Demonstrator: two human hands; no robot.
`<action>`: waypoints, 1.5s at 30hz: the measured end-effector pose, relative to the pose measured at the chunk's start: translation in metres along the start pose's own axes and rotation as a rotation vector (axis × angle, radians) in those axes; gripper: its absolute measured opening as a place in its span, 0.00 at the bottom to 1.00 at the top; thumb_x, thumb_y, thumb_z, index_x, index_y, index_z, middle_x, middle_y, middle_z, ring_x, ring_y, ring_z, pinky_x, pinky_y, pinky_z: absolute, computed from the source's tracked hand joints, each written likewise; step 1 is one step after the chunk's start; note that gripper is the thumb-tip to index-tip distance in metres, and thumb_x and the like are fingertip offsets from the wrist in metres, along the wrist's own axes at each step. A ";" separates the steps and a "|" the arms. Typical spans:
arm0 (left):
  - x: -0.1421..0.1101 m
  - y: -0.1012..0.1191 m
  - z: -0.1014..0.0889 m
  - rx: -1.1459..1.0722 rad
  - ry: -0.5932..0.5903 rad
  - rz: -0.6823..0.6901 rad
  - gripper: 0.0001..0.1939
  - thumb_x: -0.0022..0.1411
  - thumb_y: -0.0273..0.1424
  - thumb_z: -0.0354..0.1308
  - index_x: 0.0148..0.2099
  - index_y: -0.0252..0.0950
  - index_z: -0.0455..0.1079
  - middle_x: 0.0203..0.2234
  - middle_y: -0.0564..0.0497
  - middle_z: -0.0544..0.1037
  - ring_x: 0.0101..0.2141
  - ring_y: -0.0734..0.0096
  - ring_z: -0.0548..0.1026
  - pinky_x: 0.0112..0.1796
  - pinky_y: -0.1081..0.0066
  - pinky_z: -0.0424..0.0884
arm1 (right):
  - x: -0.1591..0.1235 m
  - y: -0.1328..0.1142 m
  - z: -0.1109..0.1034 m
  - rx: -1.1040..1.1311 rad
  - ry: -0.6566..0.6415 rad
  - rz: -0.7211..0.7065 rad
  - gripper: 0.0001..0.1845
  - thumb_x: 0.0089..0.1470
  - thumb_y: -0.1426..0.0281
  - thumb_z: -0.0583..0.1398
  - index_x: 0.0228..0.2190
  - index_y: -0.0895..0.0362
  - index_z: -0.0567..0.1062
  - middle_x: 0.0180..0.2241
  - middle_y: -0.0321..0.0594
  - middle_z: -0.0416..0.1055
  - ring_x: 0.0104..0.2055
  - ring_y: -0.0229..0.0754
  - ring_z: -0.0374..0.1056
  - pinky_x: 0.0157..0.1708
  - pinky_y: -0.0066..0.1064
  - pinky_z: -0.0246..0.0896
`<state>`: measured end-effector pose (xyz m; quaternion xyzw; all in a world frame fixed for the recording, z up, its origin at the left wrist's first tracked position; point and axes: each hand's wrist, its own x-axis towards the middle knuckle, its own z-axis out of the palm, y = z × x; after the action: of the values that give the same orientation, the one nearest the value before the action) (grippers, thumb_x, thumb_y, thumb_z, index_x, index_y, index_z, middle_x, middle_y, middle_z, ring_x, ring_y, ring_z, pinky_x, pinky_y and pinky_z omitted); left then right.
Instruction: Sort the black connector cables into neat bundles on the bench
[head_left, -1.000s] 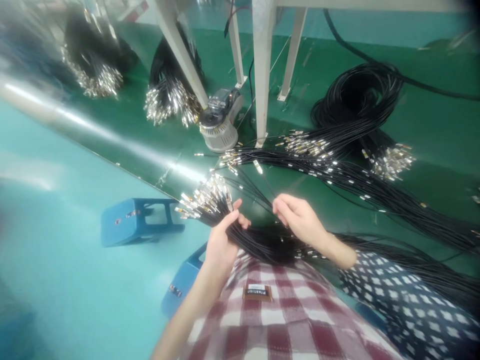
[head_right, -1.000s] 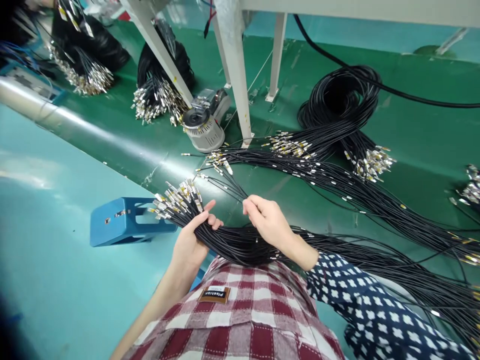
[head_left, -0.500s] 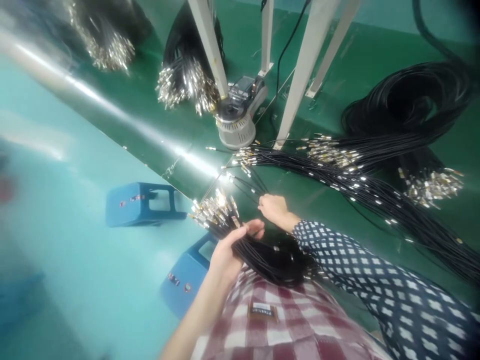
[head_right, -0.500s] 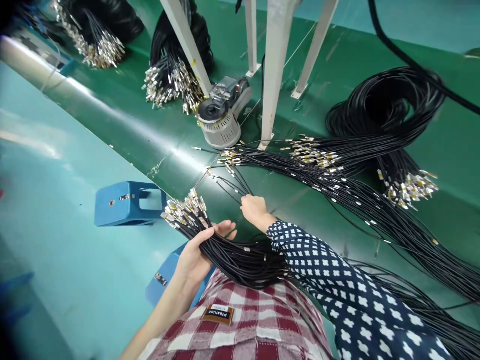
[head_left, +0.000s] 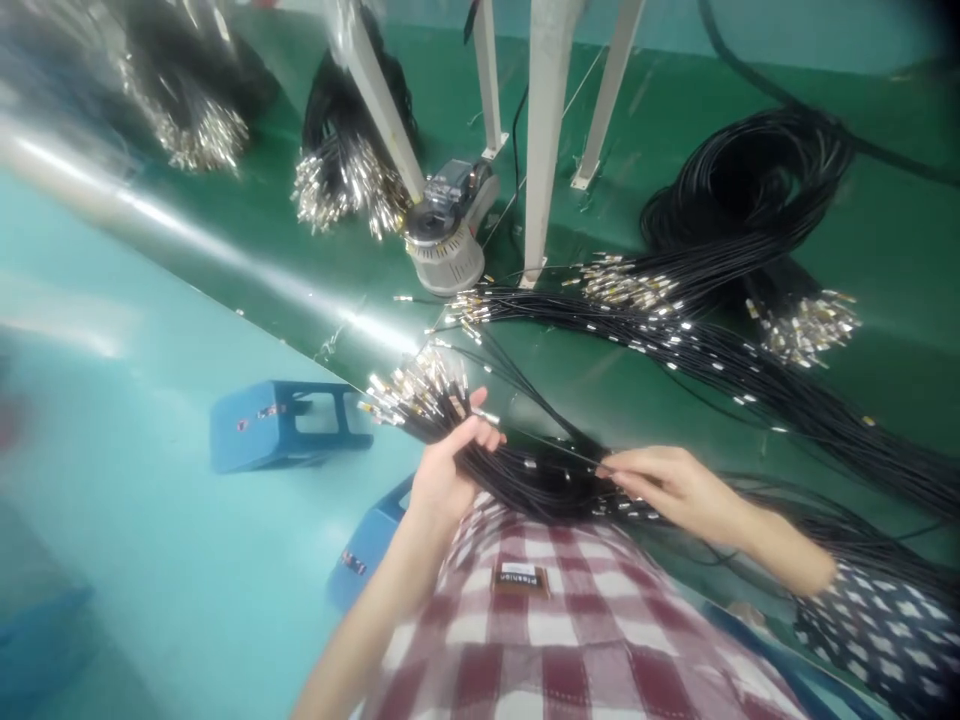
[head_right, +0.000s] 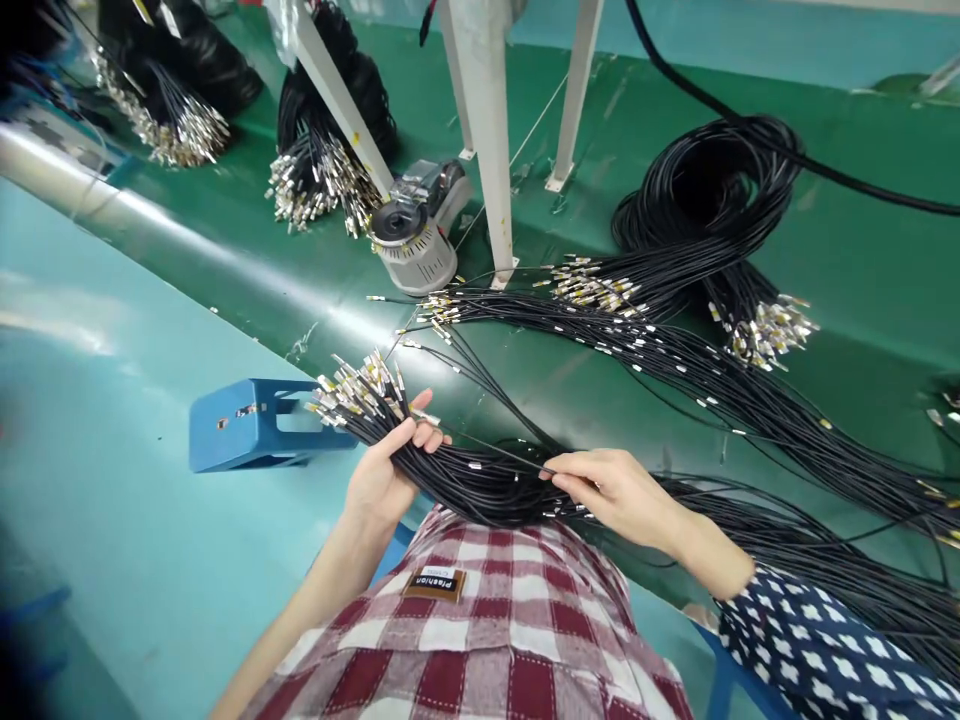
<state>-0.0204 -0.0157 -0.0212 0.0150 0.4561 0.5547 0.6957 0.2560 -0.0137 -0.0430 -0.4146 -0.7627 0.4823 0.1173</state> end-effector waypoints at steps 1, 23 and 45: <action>-0.001 0.000 0.002 0.002 -0.001 -0.005 0.09 0.51 0.25 0.65 0.38 0.31 0.74 0.18 0.56 0.64 0.22 0.76 0.64 0.35 0.69 0.69 | -0.007 0.003 0.004 -0.040 0.007 -0.042 0.16 0.65 0.64 0.51 0.44 0.55 0.77 0.41 0.42 0.78 0.39 0.41 0.74 0.40 0.31 0.65; -0.016 -0.001 0.007 0.039 -0.020 -0.048 0.10 0.45 0.25 0.66 0.33 0.30 0.75 0.13 0.57 0.63 0.20 0.77 0.64 0.32 0.72 0.68 | 0.027 -0.066 0.022 -0.327 0.223 -0.056 0.11 0.61 0.65 0.57 0.29 0.56 0.74 0.30 0.36 0.73 0.33 0.39 0.66 0.35 0.32 0.54; -0.016 -0.003 0.018 0.170 -0.078 0.051 0.07 0.48 0.26 0.68 0.29 0.31 0.72 0.17 0.55 0.67 0.23 0.75 0.67 0.35 0.68 0.69 | 0.034 -0.074 0.020 -0.448 0.458 -0.122 0.13 0.63 0.64 0.55 0.34 0.53 0.79 0.30 0.37 0.79 0.28 0.37 0.71 0.34 0.31 0.56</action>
<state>-0.0056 -0.0205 -0.0024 0.1073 0.4735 0.5303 0.6950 0.1840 -0.0152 0.0009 -0.4815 -0.8270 0.1888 0.2205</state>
